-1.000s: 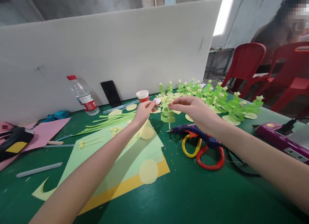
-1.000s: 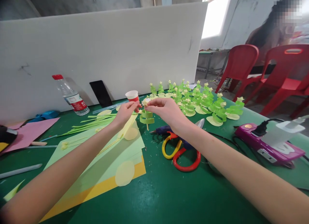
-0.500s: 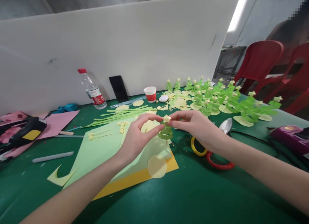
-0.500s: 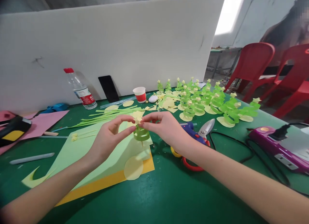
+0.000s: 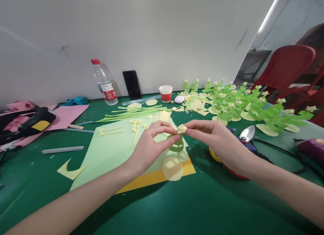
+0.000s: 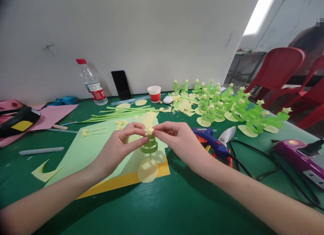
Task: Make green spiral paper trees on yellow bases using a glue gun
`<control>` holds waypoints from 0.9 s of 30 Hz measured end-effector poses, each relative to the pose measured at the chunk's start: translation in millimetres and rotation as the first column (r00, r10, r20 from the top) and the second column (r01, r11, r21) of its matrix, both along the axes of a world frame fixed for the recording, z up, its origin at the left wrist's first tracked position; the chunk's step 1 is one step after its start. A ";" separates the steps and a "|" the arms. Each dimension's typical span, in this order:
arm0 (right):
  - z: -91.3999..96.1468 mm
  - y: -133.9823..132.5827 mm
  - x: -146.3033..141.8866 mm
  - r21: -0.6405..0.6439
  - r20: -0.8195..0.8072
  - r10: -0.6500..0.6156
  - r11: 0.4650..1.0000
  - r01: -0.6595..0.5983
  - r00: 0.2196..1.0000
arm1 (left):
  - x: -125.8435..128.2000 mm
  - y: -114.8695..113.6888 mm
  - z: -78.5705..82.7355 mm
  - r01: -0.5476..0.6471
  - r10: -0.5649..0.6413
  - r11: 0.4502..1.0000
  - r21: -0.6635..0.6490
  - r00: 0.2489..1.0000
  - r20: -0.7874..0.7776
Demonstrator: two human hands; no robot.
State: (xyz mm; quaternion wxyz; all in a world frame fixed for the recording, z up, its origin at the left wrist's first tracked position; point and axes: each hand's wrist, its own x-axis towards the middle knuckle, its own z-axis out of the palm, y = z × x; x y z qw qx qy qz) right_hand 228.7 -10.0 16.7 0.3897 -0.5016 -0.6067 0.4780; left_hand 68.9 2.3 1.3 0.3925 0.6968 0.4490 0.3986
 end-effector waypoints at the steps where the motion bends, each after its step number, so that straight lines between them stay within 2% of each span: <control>1: 0.1 0.0 0.4 0.009 0.000 -0.016 1.000 0.016 1.000 | 0.0 0.0 0.0 0.007 -0.006 1.000 -0.025 1.000 0.022; 5: -1.3 0.6 2.3 0.059 0.033 -0.041 0.997 0.039 0.999 | -0.4 0.2 -0.4 0.034 -0.020 0.993 -0.114 0.992 0.126; 10: -4.2 1.4 2.6 0.073 0.073 0.036 0.996 -0.041 0.997 | 0.1 -0.2 0.5 0.035 -0.002 0.984 -0.172 0.982 0.189; 16: -3.5 1.0 3.5 0.070 0.023 0.069 0.995 -0.070 0.997 | 0.5 -0.5 0.5 0.051 -0.010 0.983 -0.177 0.975 0.221; 19: -1.7 0.9 4.7 0.051 -0.020 0.125 0.991 -0.124 0.992 | -1.0 0.4 -0.1 0.068 -0.027 0.984 -0.162 0.970 0.243; 27: -2.2 2.8 8.8 0.011 -0.041 0.209 0.978 -0.209 0.977 | -6.0 2.9 2.1 0.176 -0.146 0.971 -0.164 0.973 0.180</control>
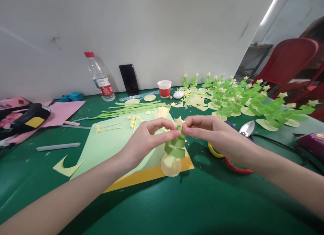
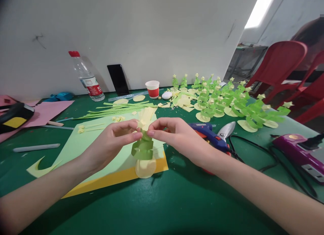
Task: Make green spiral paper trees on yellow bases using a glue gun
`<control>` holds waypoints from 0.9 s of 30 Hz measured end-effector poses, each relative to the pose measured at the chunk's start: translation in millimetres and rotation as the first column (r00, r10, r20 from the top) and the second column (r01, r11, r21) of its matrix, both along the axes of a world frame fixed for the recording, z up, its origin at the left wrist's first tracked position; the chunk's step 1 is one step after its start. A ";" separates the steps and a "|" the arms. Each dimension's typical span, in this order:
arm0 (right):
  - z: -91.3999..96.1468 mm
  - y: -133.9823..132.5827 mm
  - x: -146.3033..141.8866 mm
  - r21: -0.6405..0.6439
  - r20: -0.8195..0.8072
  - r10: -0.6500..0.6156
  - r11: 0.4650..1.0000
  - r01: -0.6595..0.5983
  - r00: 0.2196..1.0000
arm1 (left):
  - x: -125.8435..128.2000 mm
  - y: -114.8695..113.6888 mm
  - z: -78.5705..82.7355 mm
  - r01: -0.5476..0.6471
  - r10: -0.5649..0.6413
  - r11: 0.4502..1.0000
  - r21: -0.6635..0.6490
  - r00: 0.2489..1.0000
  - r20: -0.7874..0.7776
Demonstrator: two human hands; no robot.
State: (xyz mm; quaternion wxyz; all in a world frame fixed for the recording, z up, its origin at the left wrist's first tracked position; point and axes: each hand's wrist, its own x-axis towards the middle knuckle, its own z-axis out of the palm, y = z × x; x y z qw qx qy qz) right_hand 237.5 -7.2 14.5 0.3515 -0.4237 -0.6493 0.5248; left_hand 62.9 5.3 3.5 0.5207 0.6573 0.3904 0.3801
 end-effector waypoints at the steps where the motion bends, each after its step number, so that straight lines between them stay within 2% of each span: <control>1: -0.4 0.2 0.4 -0.018 -0.003 0.011 1.000 -0.011 1.000 | -0.4 0.1 0.1 0.013 -0.013 1.000 0.001 1.000 -0.012; 7: -1.5 0.1 2.0 -0.125 -0.049 0.069 0.989 -0.074 0.996 | -1.2 -1.0 1.2 0.047 -0.047 0.999 -0.027 0.999 0.003; 10: -0.8 -0.3 2.4 -0.137 -0.056 0.097 0.985 -0.104 0.994 | -0.5 -1.6 3.7 0.071 -0.070 0.995 -0.064 0.997 0.019; 13: 0.6 -1.8 1.4 -0.047 -0.054 0.023 0.999 -0.026 0.998 | 0.7 -2.7 6.0 0.089 -0.075 0.988 -0.124 0.991 0.108; 16: 1.8 -4.8 -0.3 0.160 -0.021 -0.155 0.975 0.156 0.988 | 2.0 -4.0 6.5 0.060 -0.026 0.984 -0.165 0.979 0.203; 18: 2.0 -7.8 -1.5 0.355 0.034 -0.264 0.905 0.235 0.964 | 2.8 -4.2 5.5 0.023 0.018 0.984 -0.175 0.973 0.230; 20: 1.5 -12.0 -3.4 0.571 0.089 -0.347 0.786 0.238 0.934 | 3.3 -3.5 3.4 0.000 0.045 0.983 -0.182 0.969 0.244; 22: 0.1 -17.8 -6.7 0.749 0.136 -0.395 0.642 0.167 0.908 | 3.5 -2.0 0.2 0.003 0.047 0.981 -0.193 0.965 0.256; 24: -2.7 -24.5 -11.0 0.861 0.186 -0.400 0.507 0.047 0.898 | 3.5 0.1 -3.7 0.002 0.055 0.978 -0.207 0.962 0.267; 26: -7.4 -30.6 -15.8 0.908 0.242 -0.370 0.413 -0.075 0.897 | 3.6 2.2 -7.7 -0.011 0.076 0.974 -0.226 0.957 0.279; 27: -10.4 -33.1 -18.4 0.915 0.272 -0.354 0.383 -0.127 0.895 | 3.8 3.1 -9.5 -0.018 0.086 0.972 -0.234 0.955 0.283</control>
